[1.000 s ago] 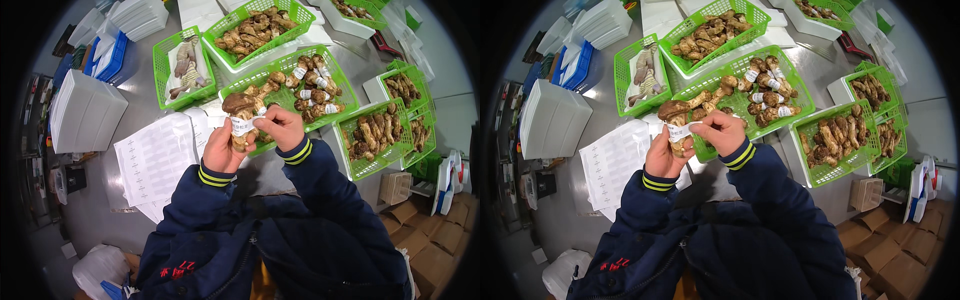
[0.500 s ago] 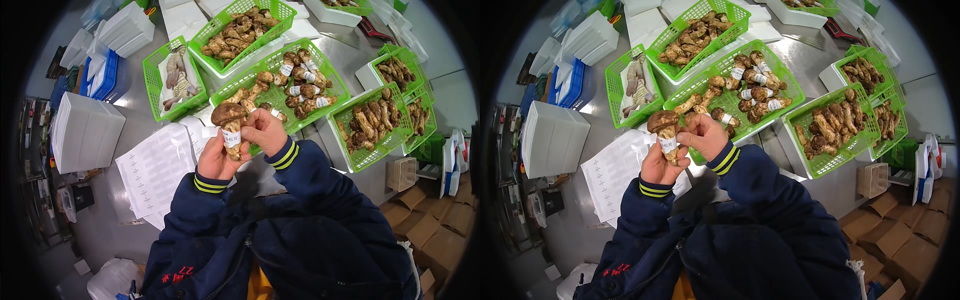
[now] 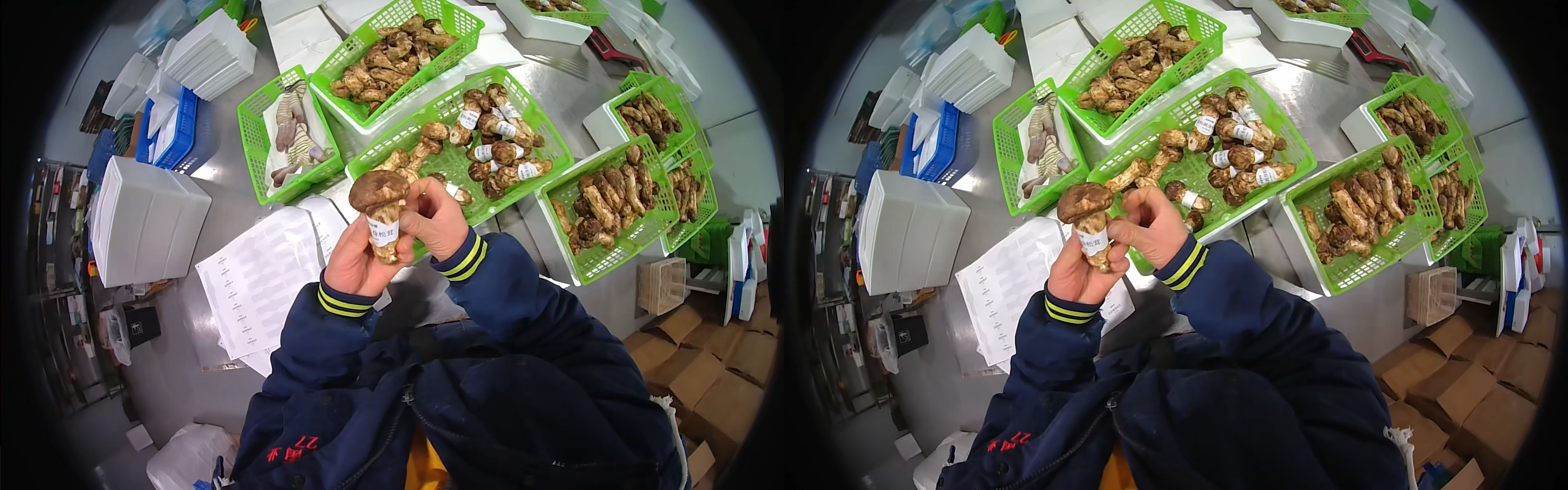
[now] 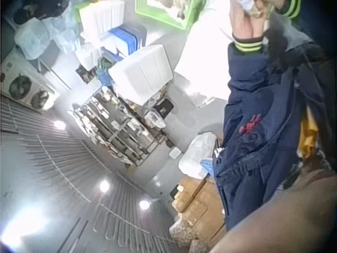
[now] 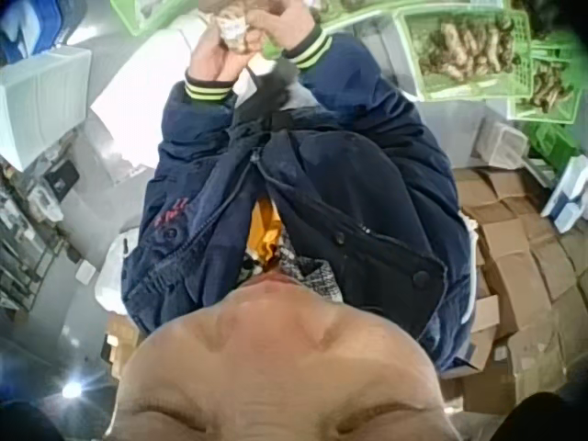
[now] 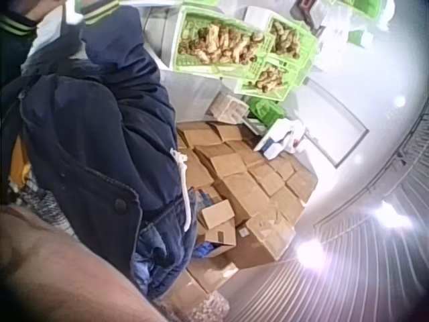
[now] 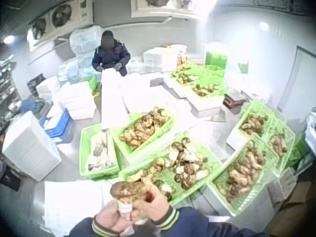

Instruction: The person picks mushrooms from green baskets, wraps small paper labels around their stems, and places them back. They repeatedly flip through a stack of printed sheets on the table while handling the mushrooms.

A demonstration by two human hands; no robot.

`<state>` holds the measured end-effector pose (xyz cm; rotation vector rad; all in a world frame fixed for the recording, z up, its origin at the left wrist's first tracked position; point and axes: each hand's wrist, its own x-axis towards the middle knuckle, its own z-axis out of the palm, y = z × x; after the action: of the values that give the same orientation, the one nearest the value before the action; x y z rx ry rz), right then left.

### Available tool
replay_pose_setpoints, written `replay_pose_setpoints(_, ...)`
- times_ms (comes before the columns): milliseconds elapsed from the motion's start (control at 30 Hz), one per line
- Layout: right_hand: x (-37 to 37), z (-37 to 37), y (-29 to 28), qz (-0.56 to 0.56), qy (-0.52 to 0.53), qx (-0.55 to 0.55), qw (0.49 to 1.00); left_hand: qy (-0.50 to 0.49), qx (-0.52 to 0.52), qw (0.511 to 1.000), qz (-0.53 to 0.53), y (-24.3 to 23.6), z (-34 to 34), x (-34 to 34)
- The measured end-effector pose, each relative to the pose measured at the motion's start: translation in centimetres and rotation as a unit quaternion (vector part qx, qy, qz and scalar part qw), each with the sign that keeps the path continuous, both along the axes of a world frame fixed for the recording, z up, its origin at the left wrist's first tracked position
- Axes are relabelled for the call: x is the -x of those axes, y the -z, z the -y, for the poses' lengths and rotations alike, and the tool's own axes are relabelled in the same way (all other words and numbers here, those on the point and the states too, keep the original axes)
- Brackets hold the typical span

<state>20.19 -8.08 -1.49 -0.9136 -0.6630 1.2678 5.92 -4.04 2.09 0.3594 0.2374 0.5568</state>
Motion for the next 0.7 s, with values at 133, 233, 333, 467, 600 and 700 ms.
replay_pose_setpoints(133,0.4,-0.3,-0.5,0.02,0.054,0.007,0.998,-0.116,0.02,0.993,-0.01,0.3,-0.3,-0.9)
replay_pose_setpoints(233,1.6,0.5,-1.1,0.211,0.134,-0.011,0.968,-0.215,-0.043,0.972,-0.088,0.7,-0.4,-2.2)
replay_pose_setpoints(333,2.8,0.8,-1.8,0.446,0.175,-0.052,0.876,-0.271,-0.118,0.947,-0.127,1.5,-0.5,-2.7)
replay_pose_setpoints(467,2.9,0.2,-1.1,0.568,0.228,-0.114,0.782,-0.323,-0.096,0.93,-0.146,2.4,-0.5,-4.0)
replay_pose_setpoints(600,2.9,-0.2,-0.4,0.568,0.248,-0.099,0.778,-0.342,-0.063,0.921,-0.176,1.8,-0.4,-4.4)
replay_pose_setpoints(700,3.2,-0.3,-0.4,0.491,0.249,-0.059,0.833,-0.321,-0.045,0.92,-0.22,1.7,-0.4,-3.8)
